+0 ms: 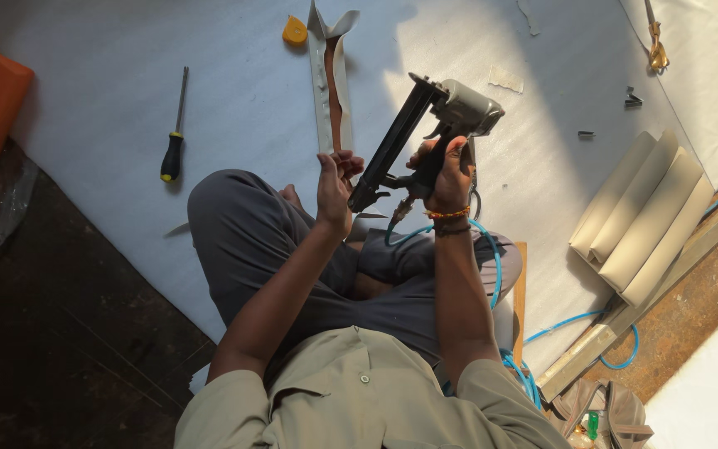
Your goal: The person sits cross-legged on the floor and uses a pneumatic staple gun to attach a long strip of white fabric to a wooden frame. They repeatedly align the fabric, fire staples along the edge, and adjust the material to keep it taut.
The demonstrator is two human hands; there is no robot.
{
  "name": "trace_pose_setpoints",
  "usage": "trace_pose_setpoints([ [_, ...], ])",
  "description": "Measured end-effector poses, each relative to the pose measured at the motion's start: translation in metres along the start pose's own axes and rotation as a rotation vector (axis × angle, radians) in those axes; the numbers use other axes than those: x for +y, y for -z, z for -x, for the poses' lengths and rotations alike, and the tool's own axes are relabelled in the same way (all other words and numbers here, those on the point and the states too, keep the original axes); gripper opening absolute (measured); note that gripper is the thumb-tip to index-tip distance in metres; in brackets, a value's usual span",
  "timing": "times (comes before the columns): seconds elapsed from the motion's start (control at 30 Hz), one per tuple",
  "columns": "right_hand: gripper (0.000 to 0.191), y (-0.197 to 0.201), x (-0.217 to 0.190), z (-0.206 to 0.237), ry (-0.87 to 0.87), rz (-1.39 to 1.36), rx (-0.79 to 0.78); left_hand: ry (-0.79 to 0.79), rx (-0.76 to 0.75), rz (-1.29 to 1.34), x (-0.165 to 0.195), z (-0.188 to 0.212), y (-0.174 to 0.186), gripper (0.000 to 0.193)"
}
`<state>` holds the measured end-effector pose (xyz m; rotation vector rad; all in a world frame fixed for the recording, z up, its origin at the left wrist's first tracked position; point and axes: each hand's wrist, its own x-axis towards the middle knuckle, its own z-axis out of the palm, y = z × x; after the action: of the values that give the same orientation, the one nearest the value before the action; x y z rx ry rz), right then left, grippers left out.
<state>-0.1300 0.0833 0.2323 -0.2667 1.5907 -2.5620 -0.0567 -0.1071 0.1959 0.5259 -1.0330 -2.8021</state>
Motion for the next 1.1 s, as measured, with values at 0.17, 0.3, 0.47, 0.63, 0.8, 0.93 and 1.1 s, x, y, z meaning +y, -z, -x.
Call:
trace_pose_setpoints([
  [0.17, 0.04, 0.033, -0.016, -0.066, 0.023, 0.841, 0.269, 0.235, 0.15, -0.216, 0.005, -0.03, 0.013, 0.039],
  [0.3, 0.049, 0.05, -0.001, -0.103, 0.139, 1.37, -0.027, 0.2, 0.197, -0.168, 0.02, -0.072, 0.014, 0.024],
  [0.47, 0.047, 0.062, 0.054, -0.111, 0.146, 1.818, -0.162, 0.067, 0.345, -0.332, 0.02, -0.175, 0.026, 0.023],
  [0.63, 0.038, 0.082, 0.108, -0.093, 0.297, 1.924, -0.115, -0.213, 0.461, -1.281, -0.033, -0.23, 0.057, 0.029],
  [0.8, 0.052, 0.093, 0.13, -0.085, 0.299, 1.835, -0.078, -0.273, 0.355, -1.567, -0.08, -0.227, 0.052, 0.04],
  [0.93, 0.056, 0.094, 0.132, -0.081, 0.169, 1.812, -0.073, -0.173, 0.38, -1.507, -0.085, -0.216, 0.046, 0.06],
  [1.1, 0.048, 0.091, 0.125, -0.069, 0.182, 1.716, 0.0, 0.014, 0.319, -1.457, -0.086, -0.206, 0.049, 0.068],
])
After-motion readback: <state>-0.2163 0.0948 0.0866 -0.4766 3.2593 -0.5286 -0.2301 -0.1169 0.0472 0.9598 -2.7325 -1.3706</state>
